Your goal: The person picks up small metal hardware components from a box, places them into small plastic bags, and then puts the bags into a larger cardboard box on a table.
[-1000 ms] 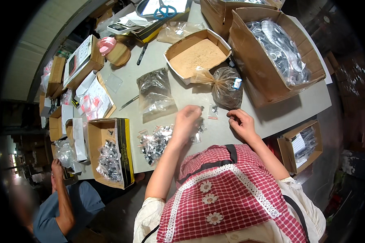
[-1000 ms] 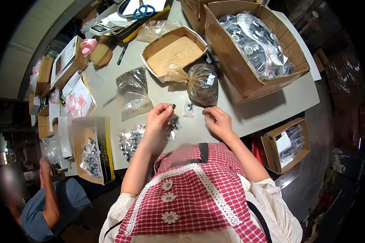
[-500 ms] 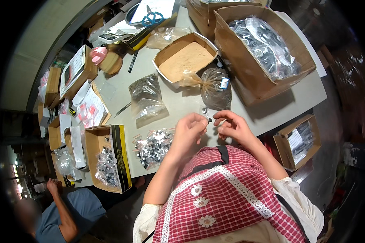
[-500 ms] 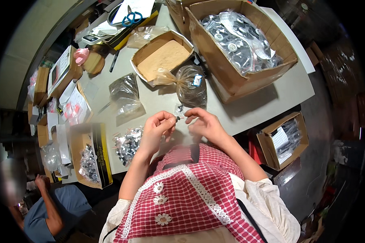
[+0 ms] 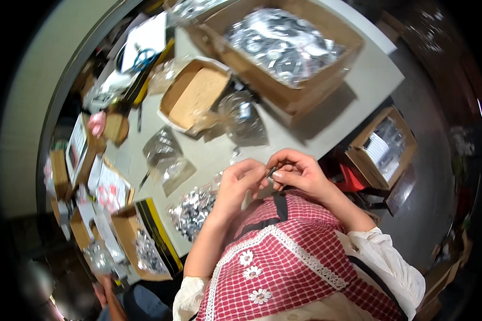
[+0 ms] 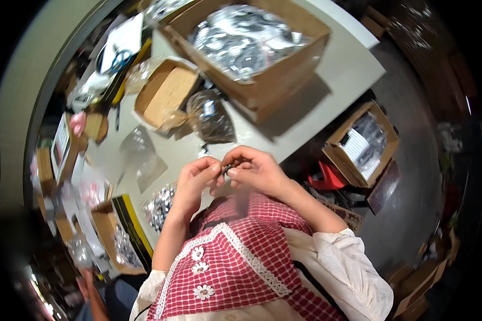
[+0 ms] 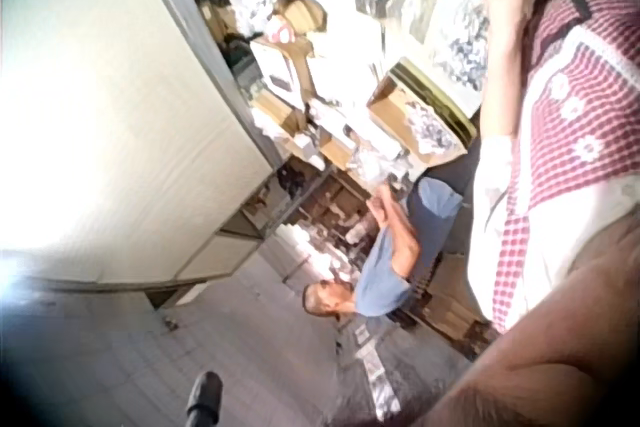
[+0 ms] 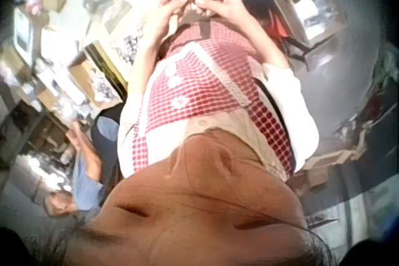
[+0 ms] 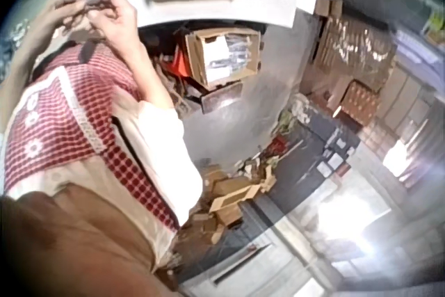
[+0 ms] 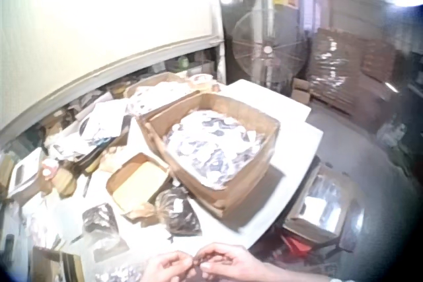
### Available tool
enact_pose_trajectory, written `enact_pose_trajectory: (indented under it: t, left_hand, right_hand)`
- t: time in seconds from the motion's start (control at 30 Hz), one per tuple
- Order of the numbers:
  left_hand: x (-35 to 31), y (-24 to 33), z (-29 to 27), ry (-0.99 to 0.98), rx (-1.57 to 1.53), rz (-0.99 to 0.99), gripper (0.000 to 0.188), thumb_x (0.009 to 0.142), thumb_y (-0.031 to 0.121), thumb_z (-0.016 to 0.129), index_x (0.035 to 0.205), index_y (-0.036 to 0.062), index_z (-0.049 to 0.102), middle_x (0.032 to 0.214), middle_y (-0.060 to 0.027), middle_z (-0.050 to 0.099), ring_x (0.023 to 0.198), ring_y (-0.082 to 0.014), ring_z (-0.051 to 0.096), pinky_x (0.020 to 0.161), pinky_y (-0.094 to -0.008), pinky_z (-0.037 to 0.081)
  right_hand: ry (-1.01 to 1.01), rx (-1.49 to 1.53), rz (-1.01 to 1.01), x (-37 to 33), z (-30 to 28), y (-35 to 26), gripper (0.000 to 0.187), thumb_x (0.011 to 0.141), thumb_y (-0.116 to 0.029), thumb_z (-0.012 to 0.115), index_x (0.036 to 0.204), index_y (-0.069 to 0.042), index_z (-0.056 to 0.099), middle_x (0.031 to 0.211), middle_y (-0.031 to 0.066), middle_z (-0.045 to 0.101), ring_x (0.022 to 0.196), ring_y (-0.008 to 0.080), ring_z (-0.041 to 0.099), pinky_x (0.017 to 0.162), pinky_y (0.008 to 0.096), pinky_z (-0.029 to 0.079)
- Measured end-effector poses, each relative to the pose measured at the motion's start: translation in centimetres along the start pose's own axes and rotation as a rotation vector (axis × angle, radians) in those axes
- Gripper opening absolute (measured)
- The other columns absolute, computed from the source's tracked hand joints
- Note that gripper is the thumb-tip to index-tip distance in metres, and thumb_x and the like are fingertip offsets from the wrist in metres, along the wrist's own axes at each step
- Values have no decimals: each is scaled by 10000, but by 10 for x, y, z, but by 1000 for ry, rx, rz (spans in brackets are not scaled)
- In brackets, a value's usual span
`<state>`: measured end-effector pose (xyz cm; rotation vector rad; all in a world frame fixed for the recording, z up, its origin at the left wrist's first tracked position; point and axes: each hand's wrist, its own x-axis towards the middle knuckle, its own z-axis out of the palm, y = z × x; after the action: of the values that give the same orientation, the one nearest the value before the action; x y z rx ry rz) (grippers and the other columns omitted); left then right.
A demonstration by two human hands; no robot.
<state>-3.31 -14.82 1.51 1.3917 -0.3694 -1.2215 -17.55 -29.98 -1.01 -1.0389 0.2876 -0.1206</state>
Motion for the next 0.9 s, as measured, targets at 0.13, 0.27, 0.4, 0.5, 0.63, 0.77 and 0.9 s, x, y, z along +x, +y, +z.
enact_pose_trajectory:
  t: [0.13, 0.27, 0.4, 0.5, 0.63, 0.77, 0.9]
  left_hand:
    - [34, -32, 17, -42, 258, 104, 170, 988, 178, 653, 968, 9, 666, 833, -20, 658, 744, -76, 571, 662, -237, 443]
    - [58, -95, 6, -36, 715, 226, 220, 1000, 201, 637, 991, -17, 665, 831, -72, 685, 780, -148, 628, 721, -315, 522]
    - [70, -127, 12, -282, 1100, 381, 189, 970, 164, 635, 995, -18, 678, 812, -127, 679, 739, -219, 640, 695, -349, 512]
    - [73, -122, 25, -386, 1221, 539, 135, 893, 139, 683, 926, 12, 716, 780, -152, 697, 705, -277, 691, 671, -386, 531]
    - [99, -114, 10, -499, 1197, 520, 137, 916, 169, 681, 1008, 71, 704, 706, -114, 681, 644, -271, 678, 625, -378, 514]
    - [92, -112, 23, -397, 1298, 238, 357, 1060, 269, 516, 1331, 37, 513, 1053, -202, 683, 904, -275, 670, 812, -389, 545]
    - [92, -126, 34, -235, 1203, 512, 232, 937, 193, 677, 1140, 91, 637, 687, -85, 670, 607, -249, 657, 591, -375, 492]
  right_hand:
    - [179, 5, -76, -26, -35, 18, 237, 975, -119, 667, 1178, -3, 629, 947, 48, 677, 752, 126, 694, 684, 265, 565]
    - [410, -86, -27, -30, -64, 46, 194, 1002, -220, 648, 1031, -28, 657, 776, 48, 672, 655, 127, 692, 565, 270, 548]
    - [787, -704, -27, -89, -110, 96, 273, 922, -291, 688, 928, -18, 676, 739, 119, 686, 680, 259, 707, 594, 393, 531]
    - [664, -1138, 317, -161, -157, 157, 311, 758, -332, 672, 787, -28, 727, 767, 169, 716, 734, 336, 708, 646, 479, 538]
    - [1249, -322, 435, -339, -203, 103, 282, 847, -319, 644, 866, -52, 733, 778, 102, 723, 713, 252, 703, 622, 404, 548]
    - [2103, 396, -1041, -500, -223, 59, 353, 997, -267, 572, 1215, 9, 601, 983, 144, 712, 827, 226, 697, 645, 349, 565]
    - [1859, 435, -696, -454, -234, 78, 279, 974, -237, 612, 1132, -13, 667, 958, 111, 720, 813, 191, 693, 647, 325, 563]
